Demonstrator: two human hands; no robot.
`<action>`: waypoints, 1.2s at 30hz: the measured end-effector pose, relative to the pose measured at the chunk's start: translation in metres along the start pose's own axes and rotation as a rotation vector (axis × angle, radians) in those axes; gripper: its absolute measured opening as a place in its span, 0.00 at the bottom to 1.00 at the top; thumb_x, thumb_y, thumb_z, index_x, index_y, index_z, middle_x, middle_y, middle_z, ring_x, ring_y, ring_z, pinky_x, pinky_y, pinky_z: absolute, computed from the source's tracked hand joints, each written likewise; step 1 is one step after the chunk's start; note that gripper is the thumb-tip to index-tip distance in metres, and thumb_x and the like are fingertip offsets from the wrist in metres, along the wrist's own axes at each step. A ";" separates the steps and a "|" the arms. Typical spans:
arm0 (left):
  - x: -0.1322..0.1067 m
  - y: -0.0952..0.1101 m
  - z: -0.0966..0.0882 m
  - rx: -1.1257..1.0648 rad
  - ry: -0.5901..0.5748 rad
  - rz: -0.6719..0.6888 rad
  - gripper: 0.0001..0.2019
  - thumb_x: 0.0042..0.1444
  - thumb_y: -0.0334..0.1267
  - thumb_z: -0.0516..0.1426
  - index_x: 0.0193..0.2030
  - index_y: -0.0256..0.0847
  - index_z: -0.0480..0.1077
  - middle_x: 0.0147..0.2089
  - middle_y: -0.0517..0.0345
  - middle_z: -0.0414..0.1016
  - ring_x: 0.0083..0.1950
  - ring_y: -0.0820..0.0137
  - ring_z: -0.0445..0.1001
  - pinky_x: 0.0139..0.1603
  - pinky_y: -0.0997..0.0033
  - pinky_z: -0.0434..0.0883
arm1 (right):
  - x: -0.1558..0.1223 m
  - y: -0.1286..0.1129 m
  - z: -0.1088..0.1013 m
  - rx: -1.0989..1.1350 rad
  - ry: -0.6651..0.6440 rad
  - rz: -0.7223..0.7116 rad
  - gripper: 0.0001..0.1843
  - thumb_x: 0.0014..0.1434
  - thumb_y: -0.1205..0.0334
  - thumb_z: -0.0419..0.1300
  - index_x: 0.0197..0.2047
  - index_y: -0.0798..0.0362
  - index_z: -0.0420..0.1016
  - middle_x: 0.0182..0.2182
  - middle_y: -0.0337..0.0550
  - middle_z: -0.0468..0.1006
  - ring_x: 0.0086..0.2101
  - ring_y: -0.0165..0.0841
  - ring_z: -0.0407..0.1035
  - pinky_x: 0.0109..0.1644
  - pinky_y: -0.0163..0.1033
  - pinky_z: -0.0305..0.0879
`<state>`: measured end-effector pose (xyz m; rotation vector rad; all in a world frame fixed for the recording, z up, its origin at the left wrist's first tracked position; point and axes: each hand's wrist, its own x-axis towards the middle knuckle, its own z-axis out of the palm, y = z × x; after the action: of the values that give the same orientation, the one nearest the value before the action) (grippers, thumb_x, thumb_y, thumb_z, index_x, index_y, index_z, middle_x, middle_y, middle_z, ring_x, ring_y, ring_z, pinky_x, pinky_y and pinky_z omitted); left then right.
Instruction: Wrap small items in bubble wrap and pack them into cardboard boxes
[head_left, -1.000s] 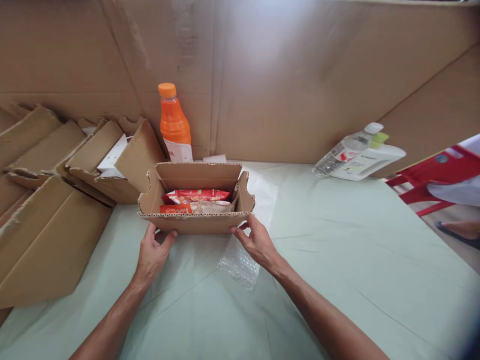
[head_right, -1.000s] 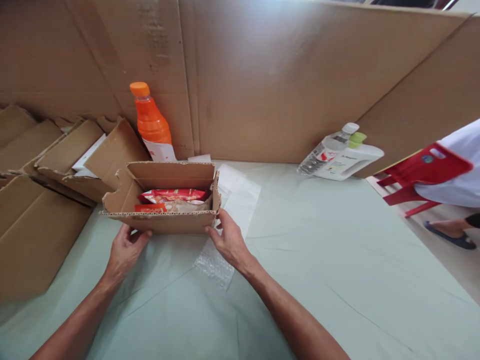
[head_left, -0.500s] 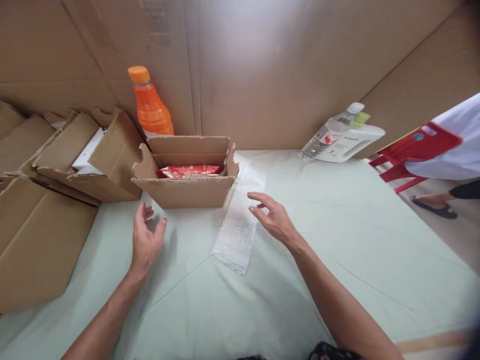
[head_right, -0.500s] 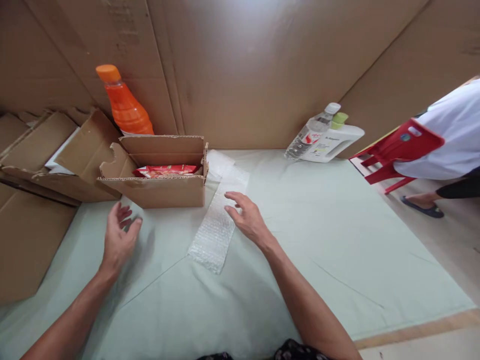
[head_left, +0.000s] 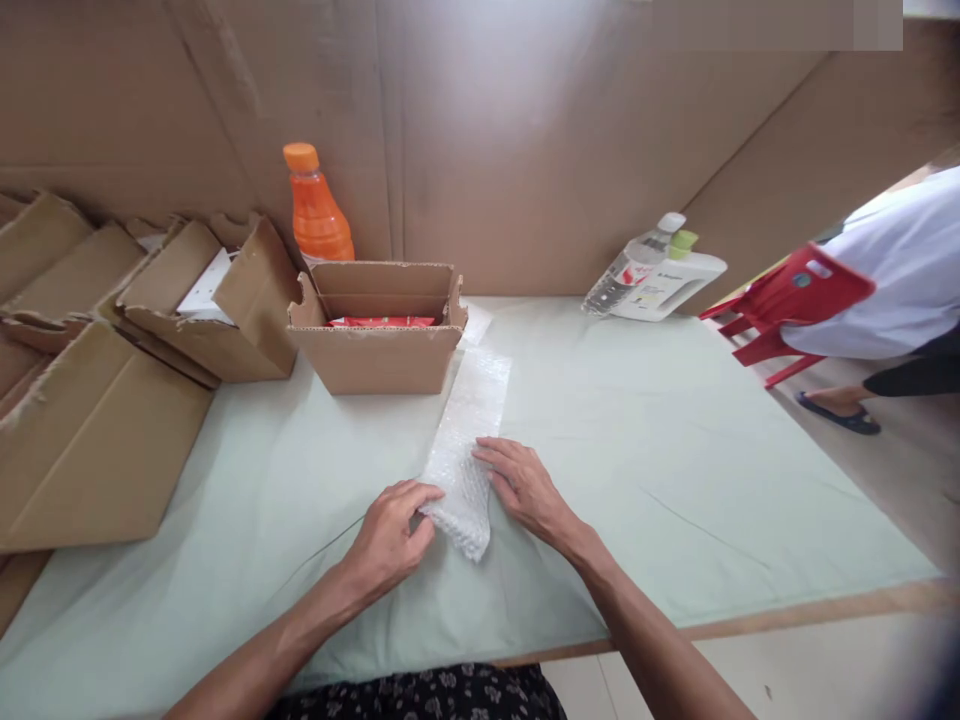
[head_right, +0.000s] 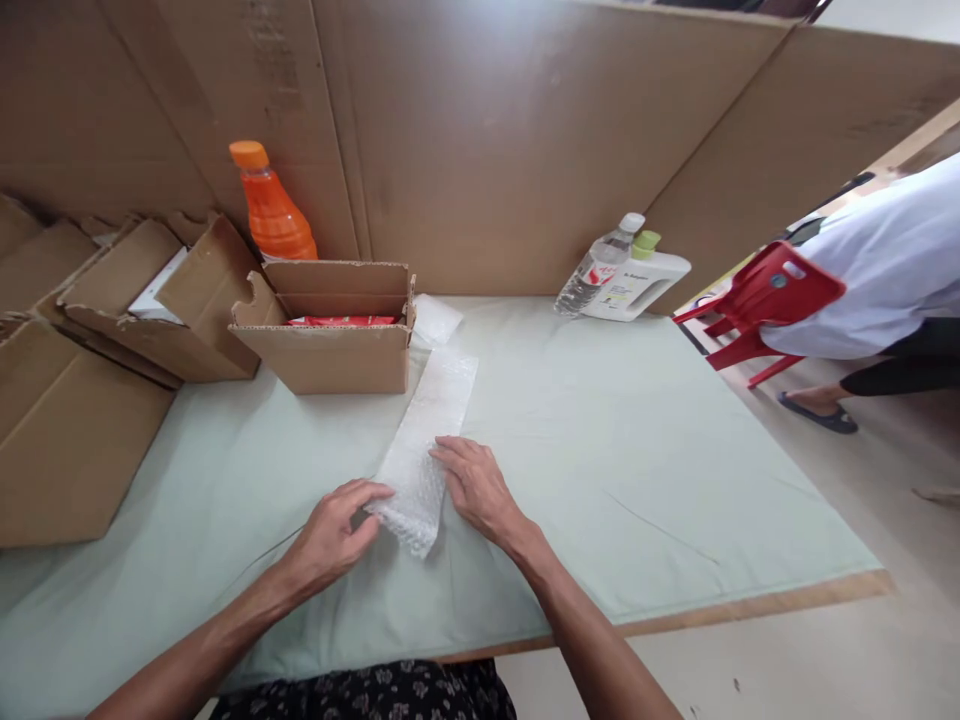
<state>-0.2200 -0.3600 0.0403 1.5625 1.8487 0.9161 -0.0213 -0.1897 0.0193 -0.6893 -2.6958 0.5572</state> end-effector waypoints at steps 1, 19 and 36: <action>-0.013 0.004 -0.007 -0.078 0.003 -0.046 0.18 0.54 0.28 0.53 0.48 0.41 0.78 0.47 0.53 0.83 0.45 0.65 0.79 0.43 0.68 0.74 | -0.014 -0.008 -0.008 0.041 -0.022 -0.035 0.25 0.64 0.74 0.51 0.59 0.48 0.76 0.62 0.49 0.76 0.61 0.42 0.69 0.61 0.54 0.69; -0.043 -0.010 0.002 0.118 0.191 0.191 0.18 0.63 0.31 0.54 0.58 0.42 0.71 0.53 0.47 0.78 0.54 0.59 0.75 0.55 0.54 0.75 | -0.042 -0.045 0.030 -0.108 0.476 0.218 0.35 0.68 0.53 0.59 0.73 0.53 0.57 0.63 0.60 0.72 0.60 0.51 0.68 0.59 0.58 0.67; -0.017 -0.021 0.007 0.176 0.027 0.205 0.15 0.61 0.28 0.53 0.51 0.40 0.76 0.42 0.52 0.82 0.44 0.62 0.76 0.49 0.58 0.73 | -0.052 -0.069 0.025 0.214 0.078 0.102 0.17 0.69 0.65 0.55 0.58 0.47 0.76 0.45 0.47 0.84 0.45 0.39 0.77 0.49 0.48 0.74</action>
<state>-0.2243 -0.3775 0.0191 1.8837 1.8546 0.8865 -0.0140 -0.2792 0.0172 -0.7739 -2.4924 0.8125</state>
